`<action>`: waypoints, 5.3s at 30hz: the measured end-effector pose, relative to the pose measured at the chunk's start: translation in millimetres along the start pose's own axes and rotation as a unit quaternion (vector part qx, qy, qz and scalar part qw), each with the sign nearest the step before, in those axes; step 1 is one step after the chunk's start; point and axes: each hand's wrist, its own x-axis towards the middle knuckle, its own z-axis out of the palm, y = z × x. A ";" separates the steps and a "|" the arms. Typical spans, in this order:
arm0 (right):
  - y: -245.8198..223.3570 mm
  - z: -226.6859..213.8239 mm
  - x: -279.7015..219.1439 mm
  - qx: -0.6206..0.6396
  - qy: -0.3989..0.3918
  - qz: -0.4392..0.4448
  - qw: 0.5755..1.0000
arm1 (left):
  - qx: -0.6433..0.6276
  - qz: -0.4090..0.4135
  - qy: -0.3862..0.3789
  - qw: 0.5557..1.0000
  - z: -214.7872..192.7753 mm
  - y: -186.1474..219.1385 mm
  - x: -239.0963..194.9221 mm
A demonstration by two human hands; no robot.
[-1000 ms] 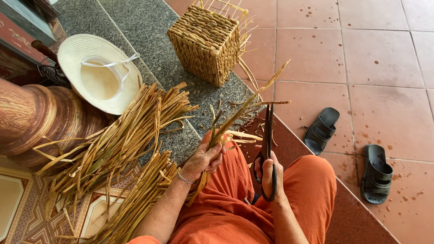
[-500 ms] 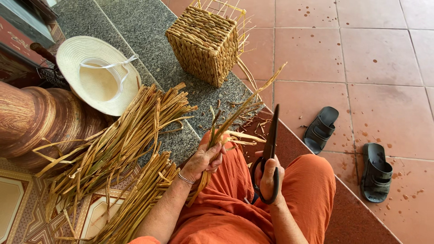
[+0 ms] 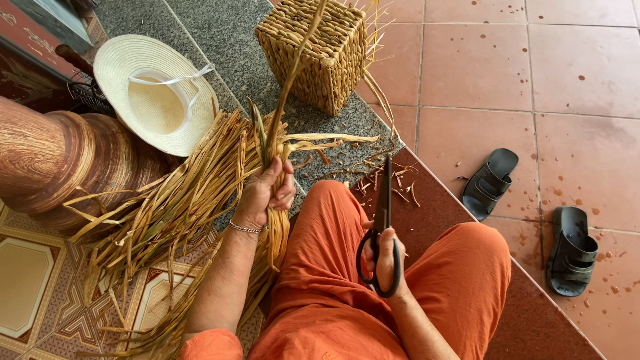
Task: The person sits on the floor and uses a pair of shears to trim the ends of dried plant stems. They hold a bundle of stems in one hand and cut the tips with the shears in the other, discarding the trimmings onto the floor. The person repeatedly picks up new bundles from a pile to the left and processes them.
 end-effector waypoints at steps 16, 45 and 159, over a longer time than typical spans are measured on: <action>-8.0 -1.8 9.8 -0.032 0.017 0.034 0.999 | 0.299 0.025 0.113 0.947 5.2 62.4 -8.6; 12.8 -28.7 50.7 -0.074 -0.009 0.051 0.996 | -0.051 -0.111 0.835 0.537 -151.2 -129.9 -374.3; 30.0 -27.6 54.4 0.092 0.056 -0.032 0.994 | 0.421 0.122 0.005 0.899 54.5 -100.1 -17.0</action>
